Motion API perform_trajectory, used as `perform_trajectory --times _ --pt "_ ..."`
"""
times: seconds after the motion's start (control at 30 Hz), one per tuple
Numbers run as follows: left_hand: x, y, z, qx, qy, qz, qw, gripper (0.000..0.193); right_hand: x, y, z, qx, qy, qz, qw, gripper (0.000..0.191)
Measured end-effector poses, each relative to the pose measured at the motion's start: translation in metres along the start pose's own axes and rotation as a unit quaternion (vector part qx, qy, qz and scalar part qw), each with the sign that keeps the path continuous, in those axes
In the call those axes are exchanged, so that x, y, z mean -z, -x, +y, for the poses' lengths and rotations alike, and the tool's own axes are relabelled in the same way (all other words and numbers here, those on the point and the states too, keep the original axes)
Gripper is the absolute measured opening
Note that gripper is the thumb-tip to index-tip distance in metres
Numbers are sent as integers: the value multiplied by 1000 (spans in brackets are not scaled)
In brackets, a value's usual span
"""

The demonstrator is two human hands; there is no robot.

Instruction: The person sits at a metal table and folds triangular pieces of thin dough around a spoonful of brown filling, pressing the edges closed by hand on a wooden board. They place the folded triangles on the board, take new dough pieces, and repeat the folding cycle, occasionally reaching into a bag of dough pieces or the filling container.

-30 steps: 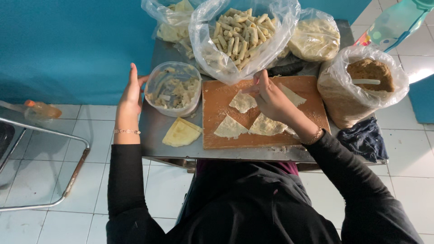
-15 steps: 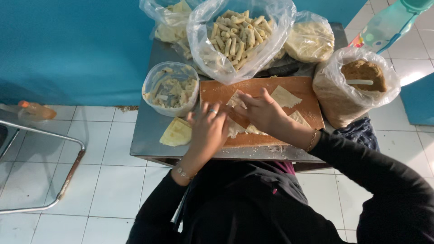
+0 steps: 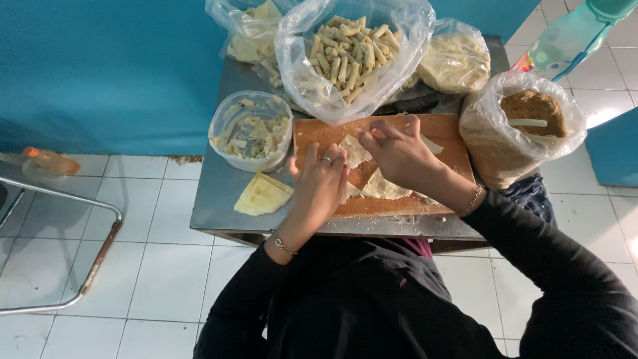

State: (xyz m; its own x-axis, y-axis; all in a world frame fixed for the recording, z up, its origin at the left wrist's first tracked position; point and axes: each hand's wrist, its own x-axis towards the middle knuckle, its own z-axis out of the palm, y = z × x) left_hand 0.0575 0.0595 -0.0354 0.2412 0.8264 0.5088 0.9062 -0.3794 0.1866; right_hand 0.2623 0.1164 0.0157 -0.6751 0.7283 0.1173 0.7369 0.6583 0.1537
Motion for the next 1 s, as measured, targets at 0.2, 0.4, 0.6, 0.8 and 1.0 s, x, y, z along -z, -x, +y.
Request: perform_trajectory --times 0.2,0.4,0.6,0.8,1.0 --pt "-3 -1 2 3 -7 11 1000 37 -1 -5 -5 23 -52 23 998 58" --pt "-9 -1 0 8 -7 21 1000 39 -5 0 -11 61 3 39 997 69" --pt "-6 0 1 8 -21 21 1000 36 -8 -5 -18 101 222 80 966 48" --pt "-6 -4 2 5 -23 40 999 29 5 -1 -8 97 225 79 966 52" --pt "-9 -10 5 4 -49 39 998 27 26 28 29 -116 -85 92 985 44"
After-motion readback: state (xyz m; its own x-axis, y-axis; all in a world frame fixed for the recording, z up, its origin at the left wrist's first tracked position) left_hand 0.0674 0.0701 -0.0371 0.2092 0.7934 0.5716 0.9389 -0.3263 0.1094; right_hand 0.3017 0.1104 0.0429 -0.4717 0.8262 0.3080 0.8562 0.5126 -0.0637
